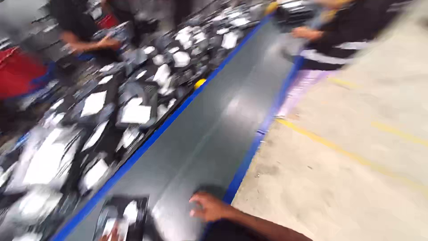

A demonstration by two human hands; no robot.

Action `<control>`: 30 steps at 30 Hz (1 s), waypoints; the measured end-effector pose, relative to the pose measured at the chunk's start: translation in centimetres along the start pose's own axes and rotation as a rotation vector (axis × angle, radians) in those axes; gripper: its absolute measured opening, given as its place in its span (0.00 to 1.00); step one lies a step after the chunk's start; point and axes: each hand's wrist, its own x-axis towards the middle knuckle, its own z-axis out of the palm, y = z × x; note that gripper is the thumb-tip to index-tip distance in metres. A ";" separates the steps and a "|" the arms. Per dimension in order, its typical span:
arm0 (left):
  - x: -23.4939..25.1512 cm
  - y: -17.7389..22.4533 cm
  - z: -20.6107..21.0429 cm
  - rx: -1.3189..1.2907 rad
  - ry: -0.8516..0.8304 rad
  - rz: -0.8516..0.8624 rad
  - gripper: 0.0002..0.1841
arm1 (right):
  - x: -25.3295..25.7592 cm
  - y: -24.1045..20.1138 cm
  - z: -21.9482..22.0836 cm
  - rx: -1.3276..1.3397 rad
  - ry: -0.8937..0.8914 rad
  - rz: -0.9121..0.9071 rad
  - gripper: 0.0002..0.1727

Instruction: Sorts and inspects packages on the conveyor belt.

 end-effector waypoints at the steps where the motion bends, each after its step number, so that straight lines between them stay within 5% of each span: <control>1: -0.6 0.3 -0.3 0.038 0.027 -0.080 0.39 | -1.2 0.5 -0.5 0.004 -0.025 0.021 0.26; 5: 1.7 -0.7 -0.5 0.243 0.063 -0.181 0.36 | -1.8 2.8 -2.6 0.015 0.002 0.023 0.19; 9: 1.2 -2.9 -0.4 0.247 0.325 -0.076 0.24 | -1.0 2.4 -5.5 -0.011 0.146 0.050 0.21; 14: -0.5 -8.0 -8.9 0.451 0.608 -0.141 0.25 | 0.2 -0.3 -6.9 -0.023 0.183 0.015 0.24; 17: -0.9 -11.3 -15.4 0.514 0.810 -0.490 0.40 | 0.3 -1.5 -6.0 -0.002 0.155 -0.017 0.24; 20: -0.6 -14.1 -20.9 0.478 0.786 -0.731 0.53 | 0.1 -2.9 -4.0 -0.006 0.139 -0.039 0.24; 23: -0.6 -15.1 -25.2 0.247 0.779 -0.695 0.55 | 0.1 -4.7 -0.8 -0.005 0.137 -0.060 0.22; 27: -0.8 -16.5 -27.9 -0.400 0.565 -0.710 0.41 | 0.1 -7.8 5.0 0.022 0.100 -0.081 0.20; 30: -2.7 -15.6 -26.1 -0.511 0.508 -0.494 0.29 | 0.1 -9.9 9.8 0.017 0.039 -0.118 0.21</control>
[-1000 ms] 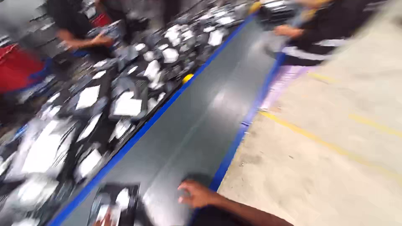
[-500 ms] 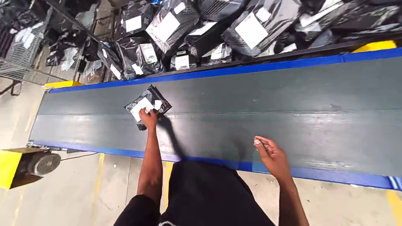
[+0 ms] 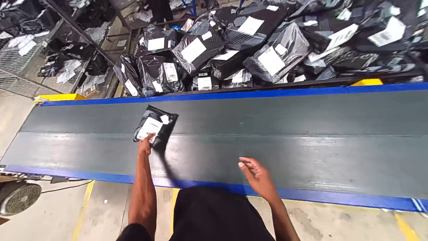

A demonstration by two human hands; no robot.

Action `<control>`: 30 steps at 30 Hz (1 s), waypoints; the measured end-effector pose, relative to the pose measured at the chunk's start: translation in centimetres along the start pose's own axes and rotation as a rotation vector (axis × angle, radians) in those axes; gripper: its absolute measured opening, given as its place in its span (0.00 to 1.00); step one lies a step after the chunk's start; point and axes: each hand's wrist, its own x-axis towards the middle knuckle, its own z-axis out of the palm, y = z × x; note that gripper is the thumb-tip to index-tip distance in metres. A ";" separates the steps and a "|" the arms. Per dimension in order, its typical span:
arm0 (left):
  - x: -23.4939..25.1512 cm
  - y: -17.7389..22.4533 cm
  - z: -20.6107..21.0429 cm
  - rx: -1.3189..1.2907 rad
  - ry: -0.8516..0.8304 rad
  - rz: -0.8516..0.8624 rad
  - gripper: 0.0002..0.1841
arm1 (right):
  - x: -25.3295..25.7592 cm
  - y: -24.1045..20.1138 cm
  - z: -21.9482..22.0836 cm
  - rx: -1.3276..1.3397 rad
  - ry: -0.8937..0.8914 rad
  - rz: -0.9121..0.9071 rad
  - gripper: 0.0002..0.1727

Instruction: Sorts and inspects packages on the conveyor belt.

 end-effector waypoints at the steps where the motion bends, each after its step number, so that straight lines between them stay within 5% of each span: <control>1: -1.7 -0.4 0.6 0.001 -0.059 0.092 0.27 | 0.1 -0.7 1.4 0.005 -0.015 -0.016 0.22; 4: -8.4 -1.9 2.4 0.073 -0.308 0.192 0.26 | 0.8 -2.1 4.5 -0.016 0.005 0.012 0.35; 7: -14.4 -2.3 3.7 0.136 -0.752 0.155 0.26 | 2.0 -2.0 6.3 0.063 -0.017 0.194 0.55; 10: -16.5 -2.8 4.7 0.051 -1.171 0.117 0.24 | 0.4 -2.6 8.2 0.470 0.023 0.370 0.41; 12: -15.2 -3.5 4.2 -0.050 -1.147 0.079 0.27 | -1.0 -3.0 9.2 0.569 0.116 0.416 0.36; 15: -13.2 -2.3 2.1 0.030 -1.149 -0.025 0.44 | -2.1 -5.2 10.6 0.551 0.166 0.366 0.35; 17: -12.7 -0.7 1.4 0.055 -1.177 -0.084 0.32 | -1.3 -7.4 12.0 0.490 0.134 0.301 0.33; 21: -9.7 4.8 1.0 0.109 -0.843 0.146 0.29 | 1.7 -8.2 13.8 0.347 0.082 0.153 0.41; 24: -8.7 14.8 0.6 0.093 -0.401 0.710 0.32 | 2.1 -7.8 12.8 0.117 0.104 0.110 0.41; 27: -9.0 26.3 -0.9 -0.260 0.018 1.206 0.37 | 1.0 -7.5 10.9 0.107 0.143 0.086 0.36; 28: -8.6 29.8 -1.7 -0.396 0.105 1.317 0.35 | 0.6 -7.3 10.5 0.121 0.165 0.070 0.34; 30: -6.9 35.8 -3.3 -0.529 0.204 1.466 0.15 | 0.0 -7.2 9.9 0.152 0.204 0.052 0.32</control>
